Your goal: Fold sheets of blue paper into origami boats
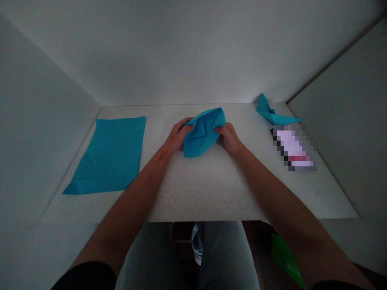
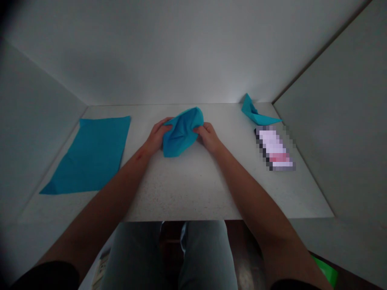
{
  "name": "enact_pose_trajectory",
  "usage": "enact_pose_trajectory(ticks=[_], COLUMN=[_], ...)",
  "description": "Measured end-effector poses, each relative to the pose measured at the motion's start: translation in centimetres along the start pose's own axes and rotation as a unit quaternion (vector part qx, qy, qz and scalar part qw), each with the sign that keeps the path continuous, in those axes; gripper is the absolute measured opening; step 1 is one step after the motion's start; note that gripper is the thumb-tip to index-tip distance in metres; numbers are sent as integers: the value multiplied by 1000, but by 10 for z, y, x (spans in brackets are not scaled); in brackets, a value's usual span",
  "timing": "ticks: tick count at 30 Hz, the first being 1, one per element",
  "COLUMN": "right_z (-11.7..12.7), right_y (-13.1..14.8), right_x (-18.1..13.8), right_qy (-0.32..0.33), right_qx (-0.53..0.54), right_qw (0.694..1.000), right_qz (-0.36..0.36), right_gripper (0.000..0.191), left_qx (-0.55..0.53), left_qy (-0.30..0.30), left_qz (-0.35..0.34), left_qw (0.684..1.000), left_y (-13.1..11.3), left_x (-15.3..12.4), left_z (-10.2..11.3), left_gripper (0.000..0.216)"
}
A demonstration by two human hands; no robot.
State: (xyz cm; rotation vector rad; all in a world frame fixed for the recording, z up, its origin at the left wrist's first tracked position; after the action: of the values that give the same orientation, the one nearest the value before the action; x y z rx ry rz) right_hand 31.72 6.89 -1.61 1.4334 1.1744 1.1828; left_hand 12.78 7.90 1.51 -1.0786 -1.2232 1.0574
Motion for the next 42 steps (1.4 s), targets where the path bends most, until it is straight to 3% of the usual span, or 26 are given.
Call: enact_pose_trajectory(ticks=[6, 10, 16, 19, 23, 34, 38, 42], right_z=[14, 14, 2, -7, -17, -20, -19, -20], right_y=[0, 9, 6, 12, 28, 29, 28, 28], right_x=[11, 9, 5, 1, -8, -10, -9, -10], right_qy=[-79, -91, -21, 40, 98, 122, 117, 115], right_qx=[-19, -40, -20, -66, -113, -88, -76, -71], right_qw=[996, 994, 999, 994, 975, 977, 979, 981], right_qz=[23, 51, 42, 81, 161, 153, 146, 140], right_gripper=[55, 55, 53, 46, 40, 34, 33, 38], left_qx=[25, 84, 69, 116, 161, 177, 186, 198], left_qy=[-1, 0, -119, -123, -102, -76, -64, -67], left_qz=[46, -8, -163, -257, -300, -269, -262, -212], left_qw=[999, 996, 977, 951, 935, 944, 945, 955], left_y=[13, 12, -6, -23, -35, -35, -33, -22], left_x=[0, 1, 3, -3, -10, -11, -11, -7], left_z=[1, -1, 21, 22, 15, 9, 6, 7], left_gripper=[36, 39, 29, 9, 11, 13, 24, 22])
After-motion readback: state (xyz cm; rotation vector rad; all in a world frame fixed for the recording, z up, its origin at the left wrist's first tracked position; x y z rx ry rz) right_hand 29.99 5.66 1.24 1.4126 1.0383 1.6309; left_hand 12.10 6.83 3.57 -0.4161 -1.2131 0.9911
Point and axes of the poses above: each hand's wrist, its own x-axis towards the middle knuckle, its own z-axis out of the back of the hand, y = z × x, the point moved 9 cm from there along x, towards the middle knuckle, and after that the axes turned 13 degrees about -y, right-handed, at the moved point
